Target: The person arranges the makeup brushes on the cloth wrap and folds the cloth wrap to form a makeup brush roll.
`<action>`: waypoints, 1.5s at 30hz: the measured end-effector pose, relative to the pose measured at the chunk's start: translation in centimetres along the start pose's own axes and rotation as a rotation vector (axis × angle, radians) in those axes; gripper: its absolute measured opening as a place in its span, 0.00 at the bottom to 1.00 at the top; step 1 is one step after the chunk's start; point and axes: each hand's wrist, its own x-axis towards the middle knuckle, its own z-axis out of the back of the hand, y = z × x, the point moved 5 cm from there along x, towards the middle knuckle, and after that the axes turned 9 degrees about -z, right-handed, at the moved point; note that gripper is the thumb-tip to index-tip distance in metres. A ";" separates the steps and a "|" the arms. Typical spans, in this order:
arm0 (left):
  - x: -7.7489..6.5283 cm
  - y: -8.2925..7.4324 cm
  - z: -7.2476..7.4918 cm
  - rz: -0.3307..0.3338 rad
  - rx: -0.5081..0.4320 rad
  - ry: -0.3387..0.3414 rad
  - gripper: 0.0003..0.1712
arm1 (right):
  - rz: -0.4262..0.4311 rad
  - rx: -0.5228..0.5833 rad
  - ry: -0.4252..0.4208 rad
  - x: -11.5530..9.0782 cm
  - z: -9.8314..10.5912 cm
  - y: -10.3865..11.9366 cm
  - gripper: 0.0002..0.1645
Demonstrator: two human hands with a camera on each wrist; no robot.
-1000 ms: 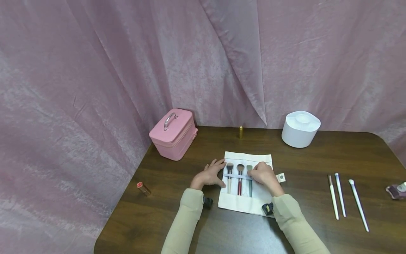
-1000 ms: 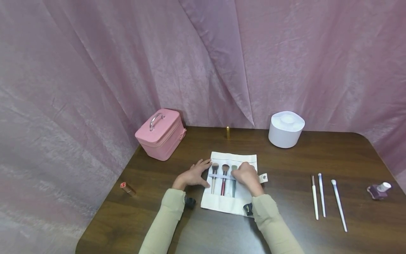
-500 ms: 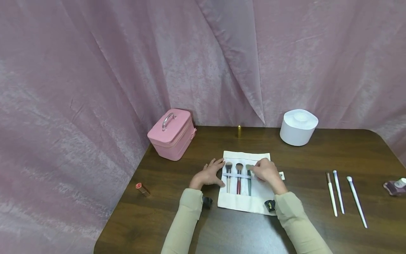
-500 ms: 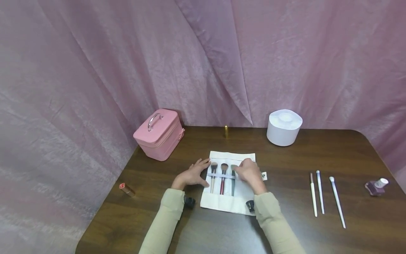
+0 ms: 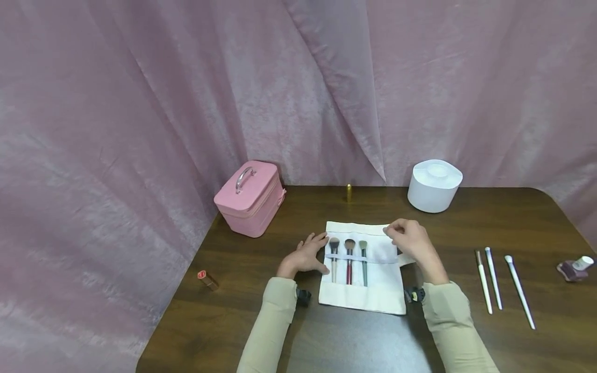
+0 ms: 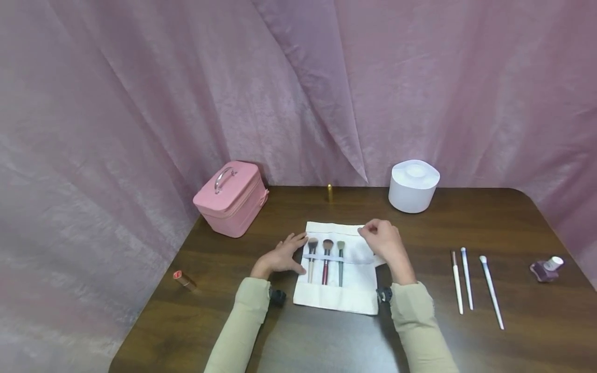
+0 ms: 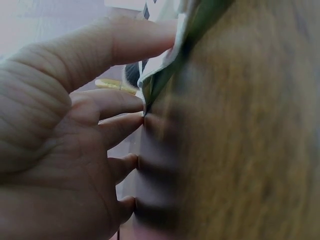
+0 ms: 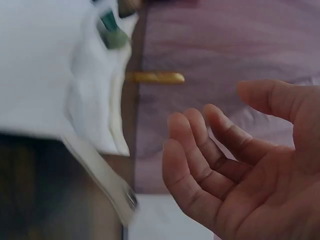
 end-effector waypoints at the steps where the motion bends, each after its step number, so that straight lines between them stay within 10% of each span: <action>1: -0.1 0.1 0.0 0.006 -0.004 -0.001 0.54 | -0.004 0.011 -0.023 -0.1 0.4 0.0 0.21; 20: -0.1 0.2 0.7 -0.003 -0.025 -0.016 0.54 | -0.032 -0.065 -0.253 -0.8 6.8 -4.0 0.24; 45: -0.1 0.4 0.2 0.009 -0.021 -0.011 0.54 | -0.217 -0.436 -0.187 -2.9 10.8 -11.9 0.19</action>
